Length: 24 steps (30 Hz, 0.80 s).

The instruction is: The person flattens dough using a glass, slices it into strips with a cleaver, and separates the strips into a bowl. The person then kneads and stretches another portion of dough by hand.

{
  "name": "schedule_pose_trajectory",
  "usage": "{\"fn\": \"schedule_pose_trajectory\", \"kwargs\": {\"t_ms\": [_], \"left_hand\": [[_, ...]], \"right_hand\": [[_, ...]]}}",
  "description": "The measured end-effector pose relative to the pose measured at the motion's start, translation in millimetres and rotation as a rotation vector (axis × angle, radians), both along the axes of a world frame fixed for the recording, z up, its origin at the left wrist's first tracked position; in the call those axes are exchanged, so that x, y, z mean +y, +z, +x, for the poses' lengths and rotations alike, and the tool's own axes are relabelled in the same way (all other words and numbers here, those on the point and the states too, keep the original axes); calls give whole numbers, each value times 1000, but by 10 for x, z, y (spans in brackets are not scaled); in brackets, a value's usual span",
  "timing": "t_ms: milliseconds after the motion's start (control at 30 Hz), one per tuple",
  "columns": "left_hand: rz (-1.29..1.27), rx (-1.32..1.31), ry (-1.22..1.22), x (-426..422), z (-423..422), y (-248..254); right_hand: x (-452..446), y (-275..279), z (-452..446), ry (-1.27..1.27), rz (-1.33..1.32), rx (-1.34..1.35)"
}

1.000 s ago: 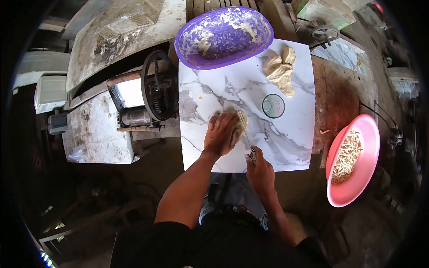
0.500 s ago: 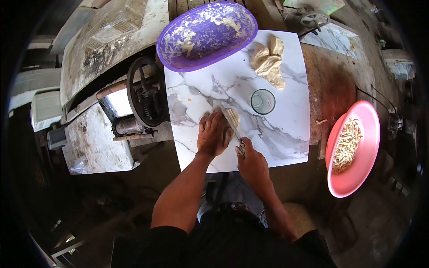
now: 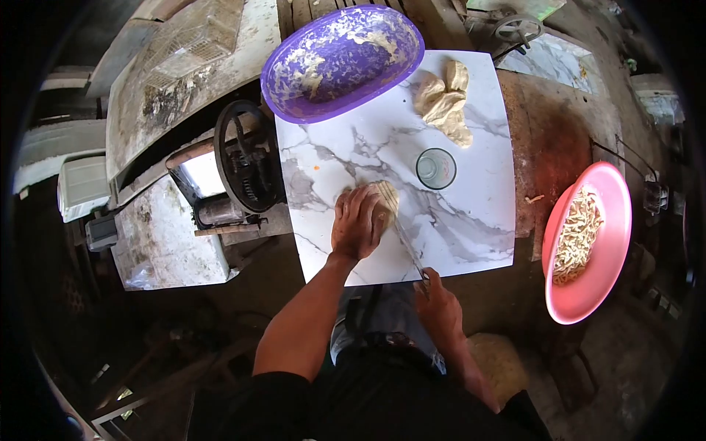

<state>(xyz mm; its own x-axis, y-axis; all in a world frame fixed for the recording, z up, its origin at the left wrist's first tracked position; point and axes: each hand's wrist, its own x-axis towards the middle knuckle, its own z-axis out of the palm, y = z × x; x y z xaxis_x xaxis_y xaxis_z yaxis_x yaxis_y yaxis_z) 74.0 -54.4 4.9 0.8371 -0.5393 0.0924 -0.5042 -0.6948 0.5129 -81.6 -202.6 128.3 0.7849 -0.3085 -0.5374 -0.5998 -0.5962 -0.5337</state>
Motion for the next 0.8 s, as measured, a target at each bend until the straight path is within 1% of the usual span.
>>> {"fn": "schedule_pose_trajectory", "kwargs": {"t_ms": [33, 100, 133, 200, 233, 300, 433, 500, 533, 667, 800], "left_hand": [[-47, -6, 25, 2, -10, -4], [-35, 2, 23, 3, -7, -5], [-22, 6, 21, 4, -2, 0], [-29, 11, 26, -1, 2, 35], [-38, 17, 27, -1, 0, 50], [-48, 22, 28, 1, -2, 32], [-51, 28, 48, 0, 0, 17], [-45, 34, 43, 8, 4, 35], [-41, 40, 29, 14, 12, 40], [-48, 12, 19, 23, -2, 15], [22, 21, 42, 16, -11, -7]], "right_hand": [[-2, 29, -38, -3, 3, 4], [-35, 107, -67, -27, 60, 155], [-32, 139, -67, -21, 60, 154], [0, 180, -63, -37, 67, 20], [21, 177, -36, -35, 68, 20], [39, 143, 101, -20, 63, -69], [100, -12, 364, 6, 82, -37], [129, -84, 442, 34, 86, -134], [141, -92, 495, 38, 89, -136], [180, -137, 623, 68, 56, -105], [180, -158, 701, 92, 34, -65]]}}
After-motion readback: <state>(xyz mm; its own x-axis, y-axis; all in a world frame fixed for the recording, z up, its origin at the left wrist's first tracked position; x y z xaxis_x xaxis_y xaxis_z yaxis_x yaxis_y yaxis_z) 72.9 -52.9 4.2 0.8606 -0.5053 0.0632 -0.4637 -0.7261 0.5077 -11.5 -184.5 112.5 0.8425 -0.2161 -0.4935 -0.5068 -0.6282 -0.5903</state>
